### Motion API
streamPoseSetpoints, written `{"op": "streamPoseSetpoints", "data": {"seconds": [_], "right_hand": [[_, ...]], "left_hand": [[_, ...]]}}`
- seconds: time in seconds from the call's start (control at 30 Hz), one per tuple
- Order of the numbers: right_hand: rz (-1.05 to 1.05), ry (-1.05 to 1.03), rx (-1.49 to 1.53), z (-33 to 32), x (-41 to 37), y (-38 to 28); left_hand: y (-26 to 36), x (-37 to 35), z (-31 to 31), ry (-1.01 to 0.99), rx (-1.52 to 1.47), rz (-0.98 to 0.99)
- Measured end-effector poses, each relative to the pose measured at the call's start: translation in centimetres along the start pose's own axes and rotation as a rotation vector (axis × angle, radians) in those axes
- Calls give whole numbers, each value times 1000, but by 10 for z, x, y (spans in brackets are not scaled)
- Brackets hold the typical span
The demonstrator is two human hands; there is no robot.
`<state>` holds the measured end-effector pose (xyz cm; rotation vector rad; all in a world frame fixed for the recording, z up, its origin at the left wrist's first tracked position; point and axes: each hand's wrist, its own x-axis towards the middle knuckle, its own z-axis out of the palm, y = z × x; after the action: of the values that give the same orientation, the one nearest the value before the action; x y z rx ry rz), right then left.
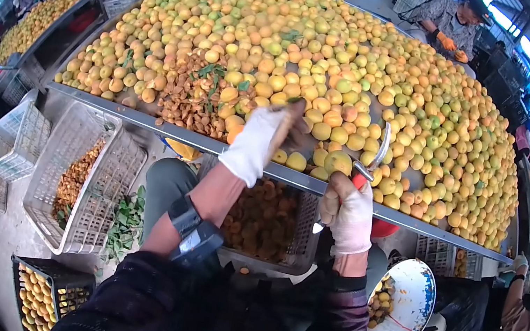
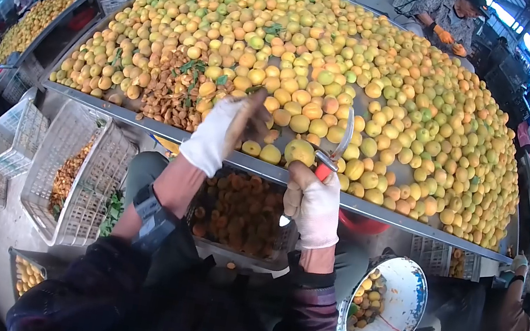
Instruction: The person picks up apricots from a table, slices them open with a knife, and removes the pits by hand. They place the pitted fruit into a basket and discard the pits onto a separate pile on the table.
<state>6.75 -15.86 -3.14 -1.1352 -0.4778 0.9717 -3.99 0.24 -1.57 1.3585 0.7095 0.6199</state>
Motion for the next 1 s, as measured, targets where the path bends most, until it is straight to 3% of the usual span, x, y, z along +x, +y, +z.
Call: {"op": "streamPoseSetpoints", "data": {"seconds": [0.03,0.07,0.13,0.17,0.23,0.3,0.37,0.43,0.5,0.53,0.67,0.77,0.83,0.9,0.97,1.0], "right_hand": [[-18,-11,142,-1,0,4],[-30,-15,86,-1,-2,3],[-46,-24,106,2,-7,-4],[-62,-35,127,2,-8,-5],[-33,-43,91,-4,-6,2],[1,-62,47,-2,-7,4],[1,-61,205,9,-15,0],[18,-142,246,9,-15,3],[-18,0,-22,17,-13,7],[9,-64,-19,17,-20,0],[79,20,-86,12,-34,1],[-67,82,-142,14,-39,7],[-371,67,-358,11,-36,19],[-336,105,-308,11,-43,10],[-161,40,2,16,-52,-2],[-111,18,4,12,-53,0]], "left_hand": [[-6,17,-9,116,123,-23],[-22,26,-19,114,124,-31],[-43,39,-31,468,1287,528],[-49,40,-30,463,1289,528],[-44,15,-18,358,885,430],[-37,-10,-1,257,720,394],[-42,-23,3,-88,120,140],[-27,-49,6,-294,-20,34],[-41,-61,25,-375,-501,-103],[-44,-62,28,-364,-621,-131],[-42,-75,30,-334,-814,-73],[-36,-86,34,-187,-756,55],[-34,-91,39,-243,-635,102],[-36,-95,44,-249,-612,143],[-38,-96,44,-292,-758,78],[-39,-97,43,-364,-694,58]]}}
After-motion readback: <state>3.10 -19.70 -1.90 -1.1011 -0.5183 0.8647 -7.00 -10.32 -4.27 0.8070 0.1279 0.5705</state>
